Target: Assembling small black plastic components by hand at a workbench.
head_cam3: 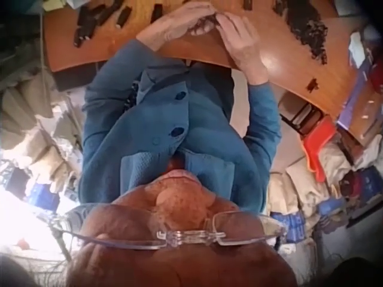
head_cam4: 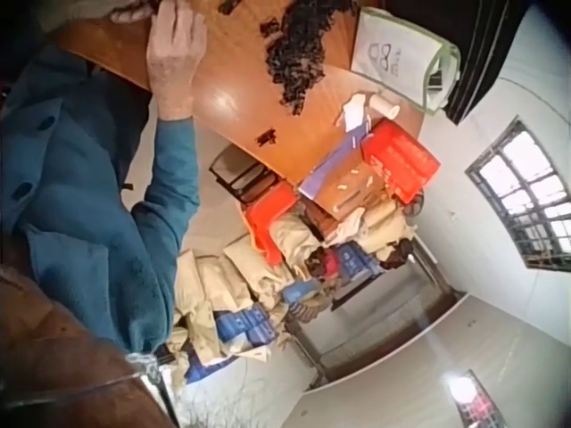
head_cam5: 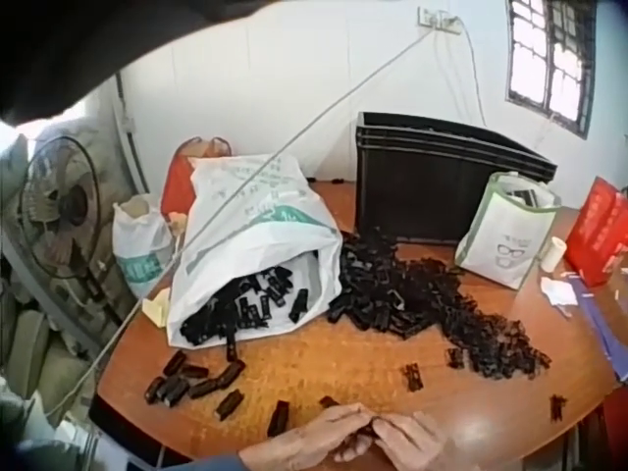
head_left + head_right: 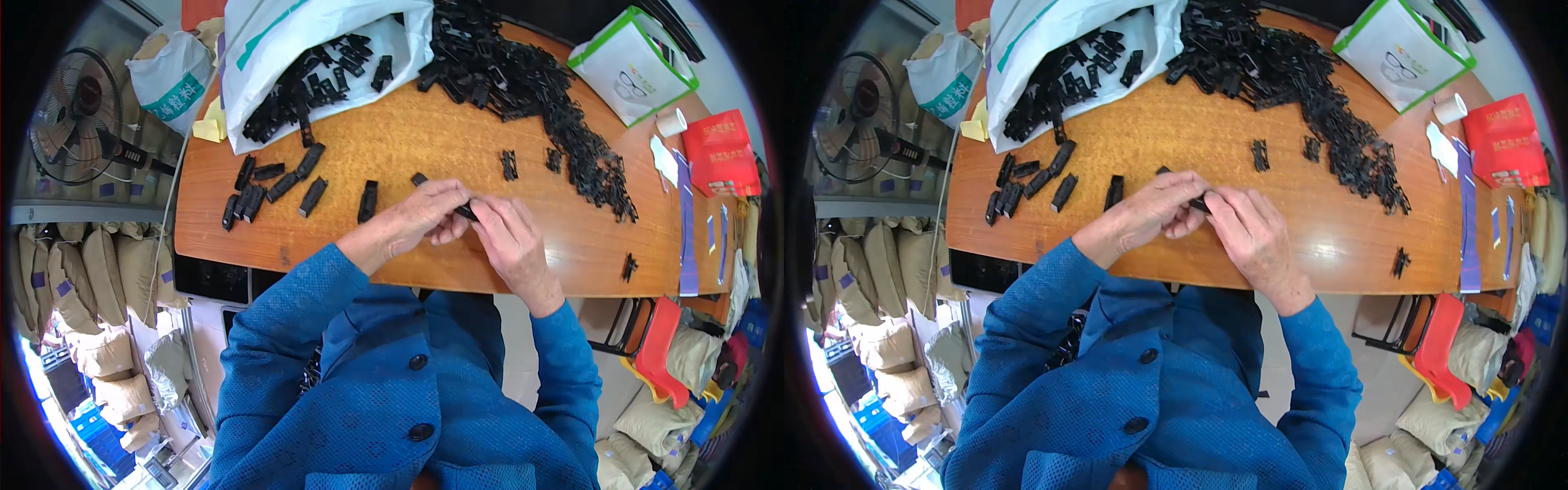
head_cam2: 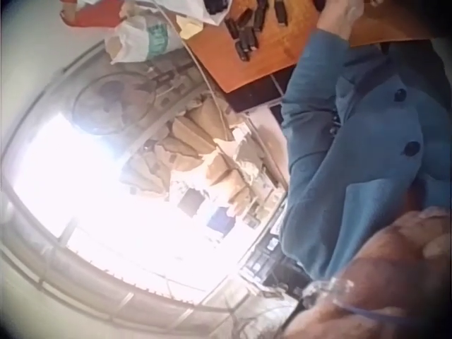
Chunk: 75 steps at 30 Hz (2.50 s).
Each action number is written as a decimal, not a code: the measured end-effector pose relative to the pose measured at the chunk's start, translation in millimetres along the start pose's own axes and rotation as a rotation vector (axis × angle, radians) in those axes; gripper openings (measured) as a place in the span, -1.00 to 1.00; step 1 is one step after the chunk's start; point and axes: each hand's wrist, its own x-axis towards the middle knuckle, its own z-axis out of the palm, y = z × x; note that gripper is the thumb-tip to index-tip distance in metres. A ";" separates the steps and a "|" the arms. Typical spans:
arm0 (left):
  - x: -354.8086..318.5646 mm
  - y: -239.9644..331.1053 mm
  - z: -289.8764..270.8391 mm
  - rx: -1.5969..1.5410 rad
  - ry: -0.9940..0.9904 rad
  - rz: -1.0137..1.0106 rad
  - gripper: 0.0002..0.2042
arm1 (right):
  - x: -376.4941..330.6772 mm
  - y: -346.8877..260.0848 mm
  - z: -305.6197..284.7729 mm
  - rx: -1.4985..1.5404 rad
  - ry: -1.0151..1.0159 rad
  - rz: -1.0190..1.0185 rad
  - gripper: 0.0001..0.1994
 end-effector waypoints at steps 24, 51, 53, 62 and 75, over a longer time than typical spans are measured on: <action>44.4 107.2 -157.7 0.832 0.655 0.291 -0.66 | 5.1 14.9 32.5 0.345 0.031 0.329 -0.76; -42.4 4.2 -15.3 -0.468 -0.254 0.086 -0.63 | -8.2 -25.9 -20.4 0.447 0.050 0.276 -0.77; -42.8 3.3 -15.4 -0.480 -0.246 0.063 -0.63 | -9.7 -25.2 -20.5 0.453 0.036 0.290 -0.77; -38.1 -2.3 -8.8 -0.372 -0.181 0.027 -0.65 | -14.0 -21.9 -11.0 0.409 0.039 0.234 -0.79; -23.2 -49.9 22.8 0.603 0.283 0.428 -0.67 | -30.5 -19.7 -0.3 0.410 -0.001 0.415 -0.83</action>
